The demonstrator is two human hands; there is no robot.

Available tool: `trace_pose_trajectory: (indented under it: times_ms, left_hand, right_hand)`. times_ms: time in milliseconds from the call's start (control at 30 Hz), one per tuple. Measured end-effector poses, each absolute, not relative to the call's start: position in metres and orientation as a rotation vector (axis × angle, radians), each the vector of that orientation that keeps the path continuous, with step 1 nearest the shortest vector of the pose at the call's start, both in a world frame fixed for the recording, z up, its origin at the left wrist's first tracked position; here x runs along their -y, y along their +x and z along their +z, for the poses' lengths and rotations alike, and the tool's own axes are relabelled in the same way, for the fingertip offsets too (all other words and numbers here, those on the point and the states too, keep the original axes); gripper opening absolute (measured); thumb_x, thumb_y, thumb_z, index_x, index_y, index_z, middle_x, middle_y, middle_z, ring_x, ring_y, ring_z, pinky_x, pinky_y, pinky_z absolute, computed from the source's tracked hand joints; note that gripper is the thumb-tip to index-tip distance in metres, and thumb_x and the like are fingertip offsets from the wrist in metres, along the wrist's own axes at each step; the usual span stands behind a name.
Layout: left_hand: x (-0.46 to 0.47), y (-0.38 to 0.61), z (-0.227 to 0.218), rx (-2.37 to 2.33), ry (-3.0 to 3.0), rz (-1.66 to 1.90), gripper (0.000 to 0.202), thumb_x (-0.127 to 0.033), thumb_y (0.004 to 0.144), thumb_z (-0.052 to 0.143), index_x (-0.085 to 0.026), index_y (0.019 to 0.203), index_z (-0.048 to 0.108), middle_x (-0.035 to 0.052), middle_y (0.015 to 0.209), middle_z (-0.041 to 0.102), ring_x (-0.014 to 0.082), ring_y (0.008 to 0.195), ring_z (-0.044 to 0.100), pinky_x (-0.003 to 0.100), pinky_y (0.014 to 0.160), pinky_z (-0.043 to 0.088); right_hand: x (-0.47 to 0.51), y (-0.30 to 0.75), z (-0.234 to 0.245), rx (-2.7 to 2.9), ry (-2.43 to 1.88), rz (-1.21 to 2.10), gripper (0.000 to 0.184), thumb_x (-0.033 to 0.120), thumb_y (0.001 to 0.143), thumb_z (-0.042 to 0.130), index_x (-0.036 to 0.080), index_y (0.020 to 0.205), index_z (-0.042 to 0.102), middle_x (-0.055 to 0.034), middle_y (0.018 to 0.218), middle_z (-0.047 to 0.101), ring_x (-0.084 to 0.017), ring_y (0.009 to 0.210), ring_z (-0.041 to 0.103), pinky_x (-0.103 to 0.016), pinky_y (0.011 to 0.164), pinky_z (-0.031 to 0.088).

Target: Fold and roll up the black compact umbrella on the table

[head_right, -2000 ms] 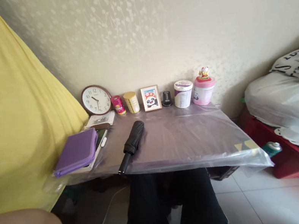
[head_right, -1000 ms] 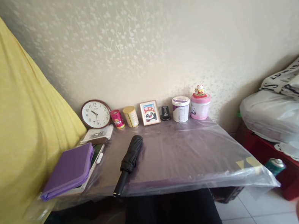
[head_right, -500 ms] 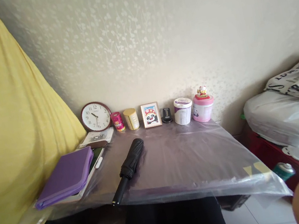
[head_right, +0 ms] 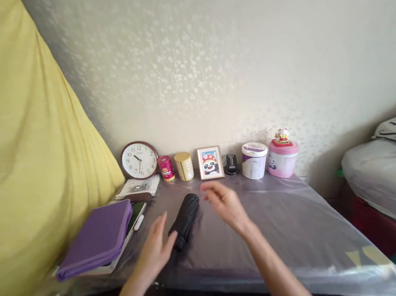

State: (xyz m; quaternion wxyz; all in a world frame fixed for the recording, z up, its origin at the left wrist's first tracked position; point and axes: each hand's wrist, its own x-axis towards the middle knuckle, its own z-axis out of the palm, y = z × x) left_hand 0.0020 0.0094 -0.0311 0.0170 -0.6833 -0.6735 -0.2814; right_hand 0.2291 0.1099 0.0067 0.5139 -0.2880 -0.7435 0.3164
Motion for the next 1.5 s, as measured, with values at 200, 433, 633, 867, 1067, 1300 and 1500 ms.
trace_pose_trajectory:
  times_ms: [200, 433, 633, 867, 1067, 1300, 1500]
  left_hand:
    - [-0.021, 0.008, -0.101, 2.333, -2.053, -0.472, 0.065, -0.025, 0.086, 0.06, -0.007, 0.138, 0.024, 0.0172, 0.113, 0.044, 0.031, 0.101, 0.046, 0.037, 0.08, 0.043]
    - [-0.014, 0.035, -0.095, 2.317, -2.061, -0.289, 0.07, -0.008, 0.085, 0.061, -0.014, 0.141, 0.019, 0.0137, 0.125, 0.036, 0.0264, 0.102, 0.043, 0.032, 0.086, 0.038]
    - [-0.009, 0.049, -0.092, 2.374, -2.231, -0.131, 0.077, 0.009, 0.08, 0.044, -0.019, 0.142, 0.008, 0.0109, 0.138, 0.021, 0.0227, 0.106, 0.043, 0.026, 0.087, 0.039]
    - [-0.01, 0.049, -0.091, 2.292, -2.346, -0.104, 0.079, 0.013, 0.075, 0.035, -0.022, 0.141, 0.01, 0.013, 0.137, 0.023, 0.0243, 0.102, 0.045, 0.033, 0.088, 0.039]
    - [-0.012, 0.042, -0.105, 2.461, -2.338, -0.426, 0.087, 0.017, 0.074, 0.041, -0.022, 0.142, 0.003, 0.0178, 0.137, 0.01, 0.0245, 0.116, 0.036, 0.027, 0.087, 0.039]
    - [-0.014, 0.015, -0.11, 2.377, -2.322, -1.668, 0.069, 0.001, 0.07, 0.046, -0.014, 0.135, 0.027, 0.012, 0.119, 0.039, 0.0218, 0.105, 0.046, 0.03, 0.091, 0.038]
    - [0.005, 0.029, -0.102, 2.697, -2.27, -2.39, 0.083, -0.033, 0.063, 0.055, -0.011, 0.135, 0.02, 0.0015, 0.064, 0.054, 0.0214, 0.053, 0.052, 0.025, 0.045, 0.042]
  right_hand:
    - [-0.138, 0.155, -0.067, 2.082, -0.84, 0.658, 0.027, 0.007, 0.08, 0.046, 0.015, 0.1, 0.061, -0.0057, 0.095, 0.061, -0.023, 0.085, 0.058, -0.032, 0.078, 0.046]
    - [-0.146, 0.131, -0.081, 2.193, -0.78, 0.442, 0.026, 0.002, 0.082, 0.042, 0.012, 0.097, 0.061, -0.0082, 0.094, 0.058, -0.023, 0.089, 0.054, -0.032, 0.08, 0.044]
    - [-0.138, 0.155, -0.092, 2.111, -0.888, 0.503, 0.025, 0.009, 0.083, 0.042, 0.016, 0.098, 0.061, -0.0062, 0.091, 0.052, -0.02, 0.074, 0.054, -0.028, 0.065, 0.043]
    - [-0.129, 0.163, -0.091, 2.083, -0.911, 0.547, 0.024, 0.02, 0.087, 0.039, 0.018, 0.096, 0.061, -0.0058, 0.09, 0.05, -0.019, 0.068, 0.052, -0.029, 0.062, 0.042]
    - [-0.113, 0.185, -0.106, 1.967, -0.911, 0.745, 0.025, 0.025, 0.086, 0.039, 0.018, 0.101, 0.058, -0.0061, 0.097, 0.052, -0.019, 0.072, 0.055, -0.029, 0.064, 0.045]
    - [-0.107, 0.203, -0.13, 1.783, -0.966, 0.895, 0.03, 0.029, 0.084, 0.037, 0.014, 0.103, 0.056, -0.0093, 0.094, 0.057, -0.023, 0.073, 0.06, -0.034, 0.066, 0.048]
    - [-0.096, 0.205, -0.113, 1.786, -0.774, 0.817, 0.036, 0.027, 0.087, 0.039, 0.019, 0.12, 0.051, -0.0091, 0.116, 0.047, -0.021, 0.086, 0.055, -0.032, 0.071, 0.048]
